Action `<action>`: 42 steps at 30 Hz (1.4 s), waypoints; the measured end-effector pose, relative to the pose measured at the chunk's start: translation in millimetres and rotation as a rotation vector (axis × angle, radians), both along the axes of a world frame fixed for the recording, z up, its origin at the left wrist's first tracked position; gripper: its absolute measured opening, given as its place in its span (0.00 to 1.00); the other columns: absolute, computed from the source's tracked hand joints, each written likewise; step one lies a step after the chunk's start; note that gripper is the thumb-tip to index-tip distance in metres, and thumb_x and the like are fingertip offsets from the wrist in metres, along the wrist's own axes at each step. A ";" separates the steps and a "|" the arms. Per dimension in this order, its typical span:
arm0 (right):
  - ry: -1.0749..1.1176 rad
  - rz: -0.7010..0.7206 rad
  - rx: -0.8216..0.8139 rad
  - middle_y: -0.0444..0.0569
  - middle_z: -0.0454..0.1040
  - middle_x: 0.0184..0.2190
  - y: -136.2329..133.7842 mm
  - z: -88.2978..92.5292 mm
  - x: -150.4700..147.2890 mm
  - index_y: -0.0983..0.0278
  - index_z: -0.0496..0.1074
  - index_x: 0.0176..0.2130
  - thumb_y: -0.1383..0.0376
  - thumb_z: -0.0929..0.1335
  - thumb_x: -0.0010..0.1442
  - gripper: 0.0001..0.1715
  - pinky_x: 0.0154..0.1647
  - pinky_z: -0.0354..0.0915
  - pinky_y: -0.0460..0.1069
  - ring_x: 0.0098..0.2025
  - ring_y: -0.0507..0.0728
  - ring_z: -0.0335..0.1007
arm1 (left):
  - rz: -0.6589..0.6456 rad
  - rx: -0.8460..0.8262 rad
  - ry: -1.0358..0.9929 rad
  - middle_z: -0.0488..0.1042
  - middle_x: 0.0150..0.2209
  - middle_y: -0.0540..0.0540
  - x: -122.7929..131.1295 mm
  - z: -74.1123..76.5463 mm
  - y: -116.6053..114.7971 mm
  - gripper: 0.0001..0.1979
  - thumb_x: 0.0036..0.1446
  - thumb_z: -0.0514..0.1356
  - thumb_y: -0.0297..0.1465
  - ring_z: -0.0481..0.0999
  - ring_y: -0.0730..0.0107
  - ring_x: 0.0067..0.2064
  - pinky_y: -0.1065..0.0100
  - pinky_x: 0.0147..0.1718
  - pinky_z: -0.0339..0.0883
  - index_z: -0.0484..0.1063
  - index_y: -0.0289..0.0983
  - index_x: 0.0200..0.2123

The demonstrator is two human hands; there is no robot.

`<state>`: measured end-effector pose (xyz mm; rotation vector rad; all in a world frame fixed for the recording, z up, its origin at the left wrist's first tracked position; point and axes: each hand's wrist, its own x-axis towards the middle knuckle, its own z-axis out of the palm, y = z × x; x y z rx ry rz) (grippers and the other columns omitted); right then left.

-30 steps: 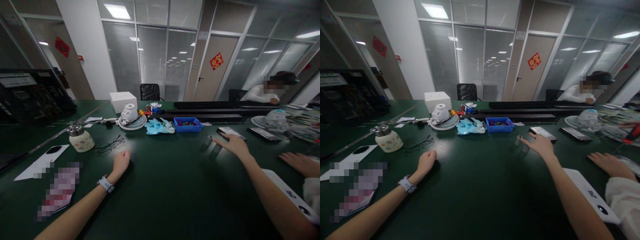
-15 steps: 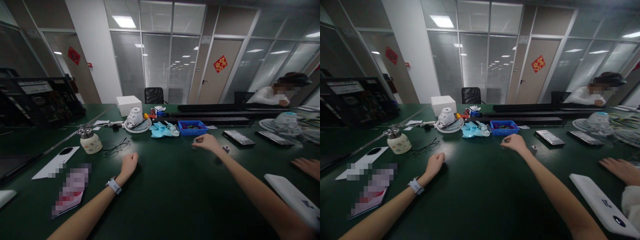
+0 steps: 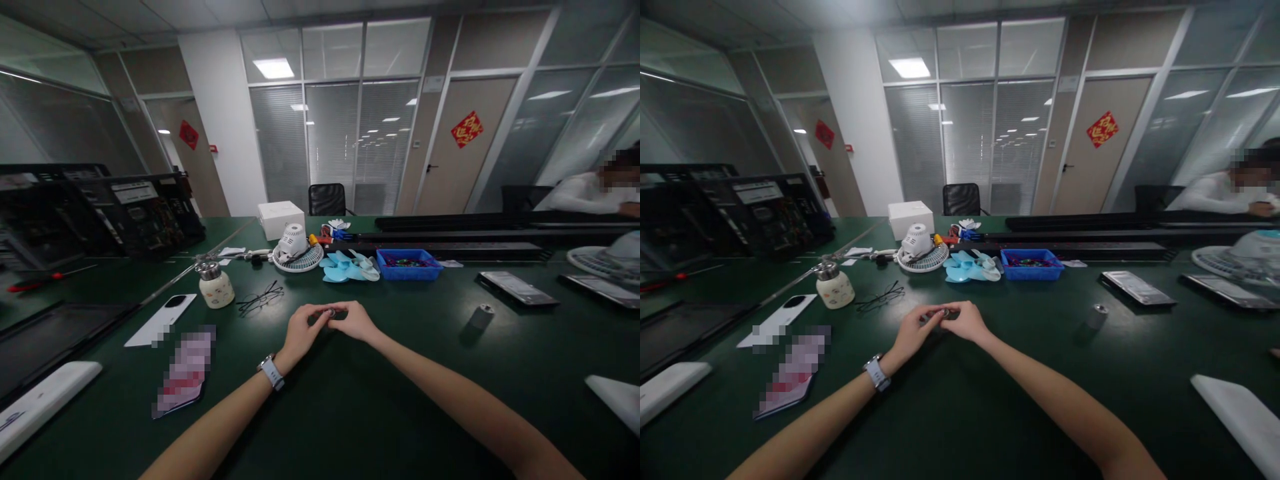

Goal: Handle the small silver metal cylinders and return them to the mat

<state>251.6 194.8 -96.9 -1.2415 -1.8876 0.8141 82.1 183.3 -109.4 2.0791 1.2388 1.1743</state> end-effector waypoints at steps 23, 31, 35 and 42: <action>-0.265 -0.108 0.141 0.46 0.79 0.37 0.5 16.4 40.8 0.58 0.78 0.43 0.53 0.71 0.48 0.23 0.45 0.67 0.51 0.40 0.58 0.75 | 0.172 -0.116 0.424 0.76 0.35 0.46 -50.6 -15.0 24.4 0.17 0.54 0.57 0.48 0.66 0.59 0.40 0.63 0.38 0.56 0.80 0.48 0.40; -0.806 -0.607 0.080 0.47 0.79 0.36 16.8 42.0 219.0 0.58 0.78 0.39 0.50 0.69 0.48 0.21 0.41 0.65 0.51 0.42 0.60 0.75 | 0.179 -0.114 0.368 0.78 0.36 0.47 -51.3 -16.4 25.1 0.19 0.57 0.54 0.47 0.70 0.58 0.40 0.63 0.38 0.59 0.79 0.46 0.42; -0.929 -0.765 -0.102 0.51 0.78 0.40 21.7 40.4 276.1 0.58 0.78 0.40 0.50 0.69 0.48 0.23 0.38 0.64 0.52 0.44 0.64 0.73 | 0.240 -0.121 0.290 0.79 0.33 0.46 -50.8 -16.5 25.1 0.23 0.61 0.48 0.44 0.72 0.59 0.37 0.65 0.35 0.60 0.77 0.41 0.46; -0.976 -0.779 -0.159 0.57 0.78 0.39 16.9 40.3 288.1 0.61 0.76 0.43 0.51 0.71 0.45 0.27 0.43 0.62 0.58 0.43 0.67 0.72 | 0.318 -0.177 0.162 0.76 0.30 0.47 -50.1 -15.5 25.0 0.23 0.61 0.44 0.39 0.74 0.63 0.33 0.67 0.30 0.61 0.73 0.38 0.48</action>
